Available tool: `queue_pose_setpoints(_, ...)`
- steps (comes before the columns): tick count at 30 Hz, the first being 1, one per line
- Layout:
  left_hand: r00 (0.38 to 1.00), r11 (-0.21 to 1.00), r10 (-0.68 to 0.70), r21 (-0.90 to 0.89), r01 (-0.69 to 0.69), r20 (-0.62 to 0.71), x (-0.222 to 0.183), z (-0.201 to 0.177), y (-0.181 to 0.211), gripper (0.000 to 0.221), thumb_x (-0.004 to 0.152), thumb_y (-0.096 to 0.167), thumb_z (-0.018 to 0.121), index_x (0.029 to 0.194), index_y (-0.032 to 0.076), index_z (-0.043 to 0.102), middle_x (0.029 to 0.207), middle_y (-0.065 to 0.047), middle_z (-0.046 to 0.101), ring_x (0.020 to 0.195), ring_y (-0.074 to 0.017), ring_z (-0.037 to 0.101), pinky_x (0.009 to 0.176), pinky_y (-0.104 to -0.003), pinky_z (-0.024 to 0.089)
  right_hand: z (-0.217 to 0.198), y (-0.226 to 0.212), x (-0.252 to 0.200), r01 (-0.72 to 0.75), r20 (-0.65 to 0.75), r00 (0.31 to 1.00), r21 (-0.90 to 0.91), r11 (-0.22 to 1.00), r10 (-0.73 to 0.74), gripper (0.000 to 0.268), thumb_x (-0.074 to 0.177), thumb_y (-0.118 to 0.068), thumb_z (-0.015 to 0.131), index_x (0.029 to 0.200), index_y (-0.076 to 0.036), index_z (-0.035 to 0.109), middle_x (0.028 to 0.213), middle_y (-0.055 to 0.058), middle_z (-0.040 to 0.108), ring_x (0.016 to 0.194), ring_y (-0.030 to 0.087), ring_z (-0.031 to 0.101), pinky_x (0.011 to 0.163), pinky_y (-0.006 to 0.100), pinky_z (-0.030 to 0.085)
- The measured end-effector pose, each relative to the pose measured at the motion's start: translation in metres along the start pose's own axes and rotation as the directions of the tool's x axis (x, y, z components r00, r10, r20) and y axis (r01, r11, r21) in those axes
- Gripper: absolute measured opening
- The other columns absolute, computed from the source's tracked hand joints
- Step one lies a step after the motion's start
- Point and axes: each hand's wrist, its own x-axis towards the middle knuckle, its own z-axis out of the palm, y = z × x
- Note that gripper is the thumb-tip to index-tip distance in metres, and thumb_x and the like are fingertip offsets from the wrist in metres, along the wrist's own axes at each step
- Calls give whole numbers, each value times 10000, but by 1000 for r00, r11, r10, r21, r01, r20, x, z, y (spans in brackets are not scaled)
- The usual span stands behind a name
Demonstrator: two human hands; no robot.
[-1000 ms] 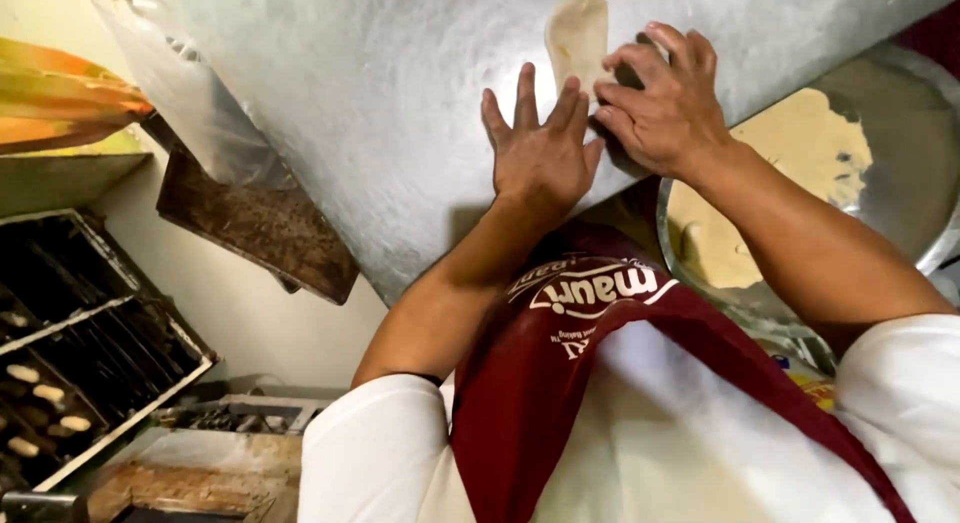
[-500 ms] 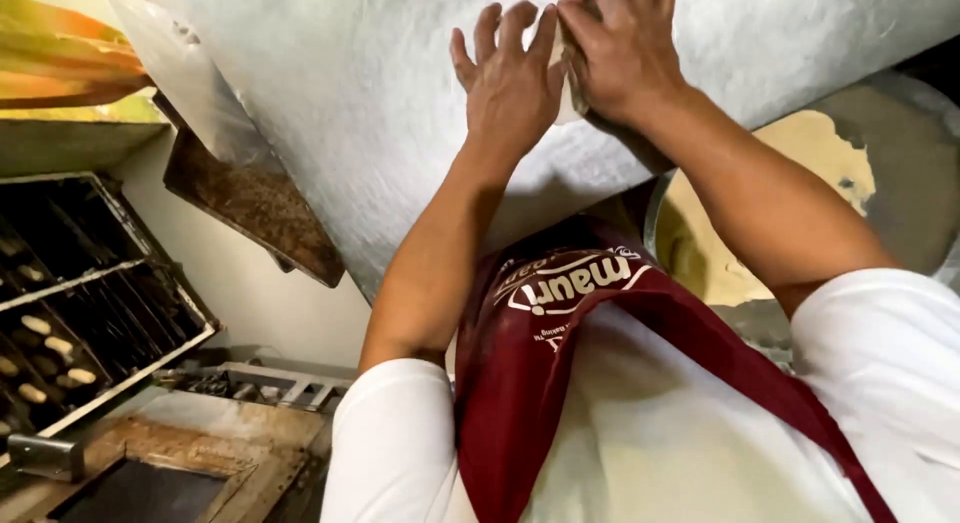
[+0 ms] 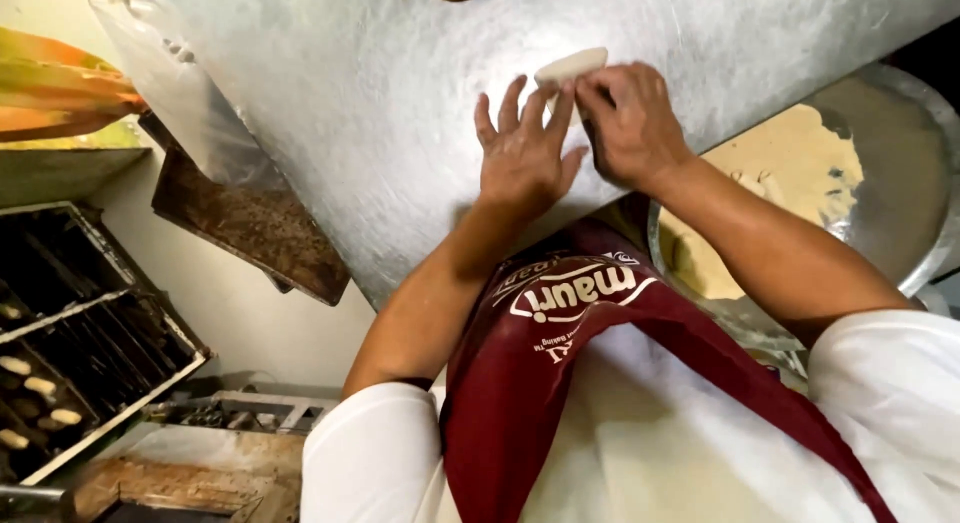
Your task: Shaping and filling small dough balls by hand on a metal workbench
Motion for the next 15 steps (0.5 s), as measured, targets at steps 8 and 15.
queue_pose_setpoints(8, 966, 992, 64, -124, -33, 251, -4, -44, -9, 566, 976, 555, 500, 1421, 207, 518, 1414, -124, 482, 1407, -386, 325, 1193, -704, 95, 1, -4, 62, 5, -161, 987, 114, 993, 13, 187, 995, 62, 623, 878, -62, 700, 982, 84, 594, 834, 276, 545, 751, 408, 402)
queue_pose_setpoints(15, 891, 994, -11, -99, -37, -454, -93, -75, -50, 356, 1050, 370, 496, 1064, 102, 731, 1066, -130, 614, 1039, -385, 572, 897, -552, 420, -9, -62, 60, -219, 558, 776, -198, 955, 294, 944, 1006, -628, 517, 1574, 83, 269, 1675, 223, 150, 1520, 383, 169, 1186, 554, 194)
